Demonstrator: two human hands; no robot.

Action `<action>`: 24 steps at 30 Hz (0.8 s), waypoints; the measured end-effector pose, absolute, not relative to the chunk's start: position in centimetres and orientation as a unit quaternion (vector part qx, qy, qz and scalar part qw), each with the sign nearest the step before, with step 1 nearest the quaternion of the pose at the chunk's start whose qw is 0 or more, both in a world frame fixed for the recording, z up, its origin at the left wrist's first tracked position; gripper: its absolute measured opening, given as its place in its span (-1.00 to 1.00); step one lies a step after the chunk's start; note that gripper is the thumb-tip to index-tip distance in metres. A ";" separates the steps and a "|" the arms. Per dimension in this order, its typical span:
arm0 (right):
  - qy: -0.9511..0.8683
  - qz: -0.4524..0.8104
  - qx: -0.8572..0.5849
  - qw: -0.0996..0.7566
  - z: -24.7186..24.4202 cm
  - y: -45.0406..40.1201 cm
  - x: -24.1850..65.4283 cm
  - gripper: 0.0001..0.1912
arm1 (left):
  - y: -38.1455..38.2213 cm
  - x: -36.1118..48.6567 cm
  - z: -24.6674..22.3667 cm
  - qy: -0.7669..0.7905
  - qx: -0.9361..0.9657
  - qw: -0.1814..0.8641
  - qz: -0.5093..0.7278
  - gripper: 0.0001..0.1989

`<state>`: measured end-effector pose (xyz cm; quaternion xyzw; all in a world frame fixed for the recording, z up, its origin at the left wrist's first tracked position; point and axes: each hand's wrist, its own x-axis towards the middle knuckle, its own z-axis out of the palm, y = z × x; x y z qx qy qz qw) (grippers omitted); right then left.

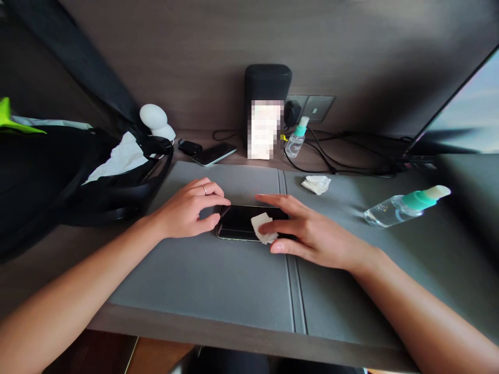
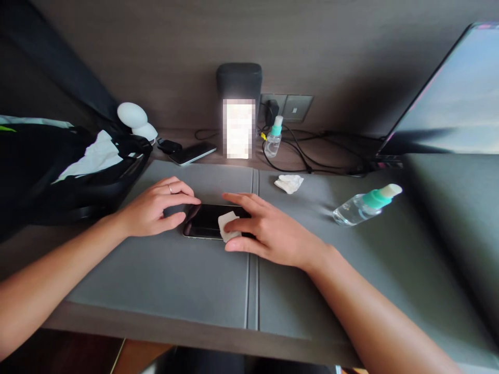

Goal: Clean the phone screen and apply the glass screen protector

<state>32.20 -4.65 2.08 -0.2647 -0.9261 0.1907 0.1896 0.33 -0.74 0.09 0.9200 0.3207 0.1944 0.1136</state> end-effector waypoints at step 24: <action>-0.910 0.224 -0.300 0.179 2.0 -4.8 32.9 -0.65 | -0.9 0.2 0.0 0.292 0.933 0.147 0.154 -0.42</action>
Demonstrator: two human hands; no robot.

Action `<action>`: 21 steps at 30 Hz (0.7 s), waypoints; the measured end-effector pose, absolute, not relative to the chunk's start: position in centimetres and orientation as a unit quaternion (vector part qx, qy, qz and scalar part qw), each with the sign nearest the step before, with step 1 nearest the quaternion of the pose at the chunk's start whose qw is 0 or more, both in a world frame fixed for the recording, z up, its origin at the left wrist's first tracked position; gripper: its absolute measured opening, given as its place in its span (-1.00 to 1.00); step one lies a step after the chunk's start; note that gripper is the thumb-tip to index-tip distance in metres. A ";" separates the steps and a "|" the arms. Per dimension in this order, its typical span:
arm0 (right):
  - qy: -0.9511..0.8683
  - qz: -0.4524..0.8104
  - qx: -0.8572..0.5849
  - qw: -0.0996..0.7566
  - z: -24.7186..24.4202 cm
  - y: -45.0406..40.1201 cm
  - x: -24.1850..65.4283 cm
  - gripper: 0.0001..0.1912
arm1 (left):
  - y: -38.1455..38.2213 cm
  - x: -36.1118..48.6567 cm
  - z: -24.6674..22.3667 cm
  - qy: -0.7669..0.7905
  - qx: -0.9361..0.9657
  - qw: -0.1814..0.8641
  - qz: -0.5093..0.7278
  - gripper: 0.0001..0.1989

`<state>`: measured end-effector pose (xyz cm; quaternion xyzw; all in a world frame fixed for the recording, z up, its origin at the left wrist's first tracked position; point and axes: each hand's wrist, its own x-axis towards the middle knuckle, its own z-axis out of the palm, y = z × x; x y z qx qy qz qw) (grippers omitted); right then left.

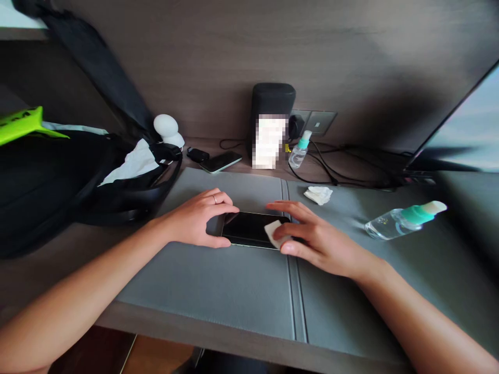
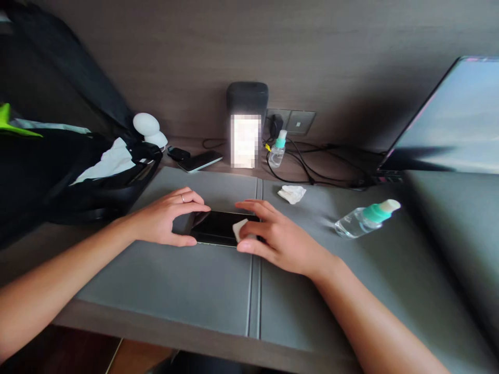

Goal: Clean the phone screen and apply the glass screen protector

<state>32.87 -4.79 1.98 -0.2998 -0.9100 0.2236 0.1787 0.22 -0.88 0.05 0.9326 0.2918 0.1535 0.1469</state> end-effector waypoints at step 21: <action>-0.952 0.030 -0.288 0.101 1.5 -5.8 27.5 -0.31 | -0.6 0.5 0.2 0.270 0.941 0.112 0.169 -0.38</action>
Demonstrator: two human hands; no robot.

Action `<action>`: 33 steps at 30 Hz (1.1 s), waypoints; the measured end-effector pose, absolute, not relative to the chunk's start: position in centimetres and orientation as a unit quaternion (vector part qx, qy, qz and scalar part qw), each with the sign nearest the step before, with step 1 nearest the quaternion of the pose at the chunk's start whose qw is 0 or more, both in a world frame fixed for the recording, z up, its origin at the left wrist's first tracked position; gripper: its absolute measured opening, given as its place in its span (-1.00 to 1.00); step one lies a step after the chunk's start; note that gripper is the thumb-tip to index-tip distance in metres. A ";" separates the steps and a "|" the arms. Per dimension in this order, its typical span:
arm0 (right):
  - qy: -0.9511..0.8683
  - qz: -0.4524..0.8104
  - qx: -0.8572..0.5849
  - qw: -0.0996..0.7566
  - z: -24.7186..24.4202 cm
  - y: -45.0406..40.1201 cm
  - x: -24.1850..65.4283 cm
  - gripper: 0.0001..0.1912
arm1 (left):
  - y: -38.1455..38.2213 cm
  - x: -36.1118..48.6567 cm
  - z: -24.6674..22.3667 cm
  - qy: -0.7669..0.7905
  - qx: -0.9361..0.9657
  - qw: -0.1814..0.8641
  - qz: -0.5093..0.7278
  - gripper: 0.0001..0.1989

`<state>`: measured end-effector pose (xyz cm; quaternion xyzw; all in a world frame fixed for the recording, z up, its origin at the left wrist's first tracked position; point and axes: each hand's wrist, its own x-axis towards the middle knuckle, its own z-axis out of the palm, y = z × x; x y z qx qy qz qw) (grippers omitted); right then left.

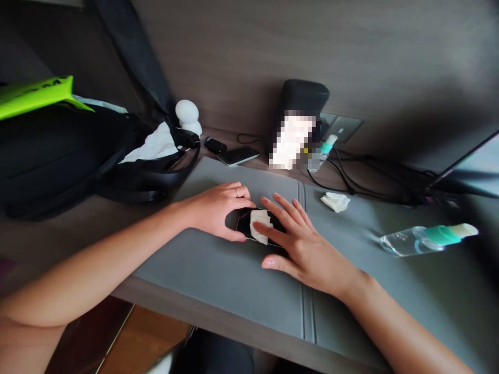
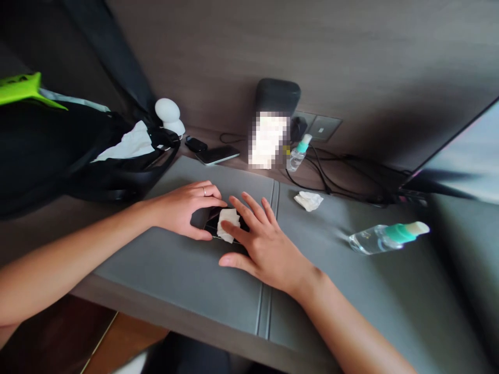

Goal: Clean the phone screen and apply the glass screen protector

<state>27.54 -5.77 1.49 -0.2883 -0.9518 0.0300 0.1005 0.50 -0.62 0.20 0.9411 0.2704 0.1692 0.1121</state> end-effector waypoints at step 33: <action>-0.919 0.235 -0.304 0.090 2.6 -2.0 35.5 -0.79 | -0.9 -0.1 -0.3 0.306 0.929 0.148 0.143 -0.38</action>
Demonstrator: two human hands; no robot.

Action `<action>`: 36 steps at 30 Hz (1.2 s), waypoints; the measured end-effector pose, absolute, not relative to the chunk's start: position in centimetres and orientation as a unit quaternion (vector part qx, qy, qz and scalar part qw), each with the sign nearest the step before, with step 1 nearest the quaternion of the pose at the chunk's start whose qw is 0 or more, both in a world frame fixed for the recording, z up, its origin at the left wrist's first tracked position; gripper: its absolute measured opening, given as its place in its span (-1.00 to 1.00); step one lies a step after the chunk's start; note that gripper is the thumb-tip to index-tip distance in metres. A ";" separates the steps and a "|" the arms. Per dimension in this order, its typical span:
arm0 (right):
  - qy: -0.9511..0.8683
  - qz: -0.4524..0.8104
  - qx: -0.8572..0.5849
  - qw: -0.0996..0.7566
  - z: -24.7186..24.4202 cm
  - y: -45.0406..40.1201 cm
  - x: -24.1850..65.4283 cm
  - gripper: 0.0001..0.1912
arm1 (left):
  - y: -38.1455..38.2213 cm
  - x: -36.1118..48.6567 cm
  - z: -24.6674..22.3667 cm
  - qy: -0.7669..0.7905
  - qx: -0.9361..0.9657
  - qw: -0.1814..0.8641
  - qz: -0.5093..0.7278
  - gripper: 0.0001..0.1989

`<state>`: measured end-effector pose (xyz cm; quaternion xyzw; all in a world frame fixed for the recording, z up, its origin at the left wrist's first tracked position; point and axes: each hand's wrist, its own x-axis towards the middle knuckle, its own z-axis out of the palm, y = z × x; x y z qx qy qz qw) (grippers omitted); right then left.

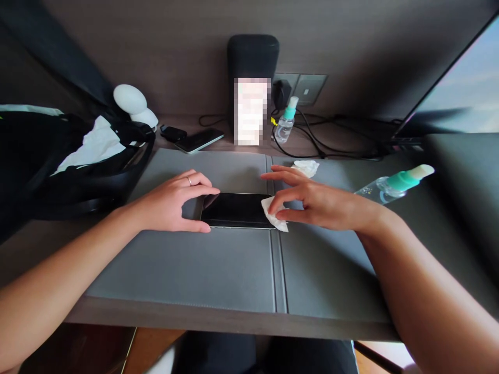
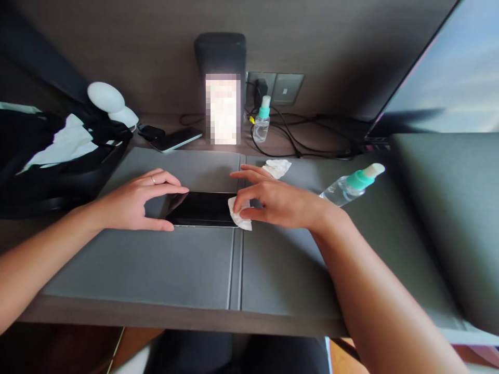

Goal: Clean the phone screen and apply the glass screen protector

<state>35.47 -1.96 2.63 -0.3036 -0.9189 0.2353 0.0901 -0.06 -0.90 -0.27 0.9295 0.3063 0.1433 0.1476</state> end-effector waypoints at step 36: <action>-0.932 0.064 -0.264 0.239 1.7 -5.6 29.1 -0.62 | -1.0 0.4 -0.2 0.311 0.930 0.142 0.133 -0.37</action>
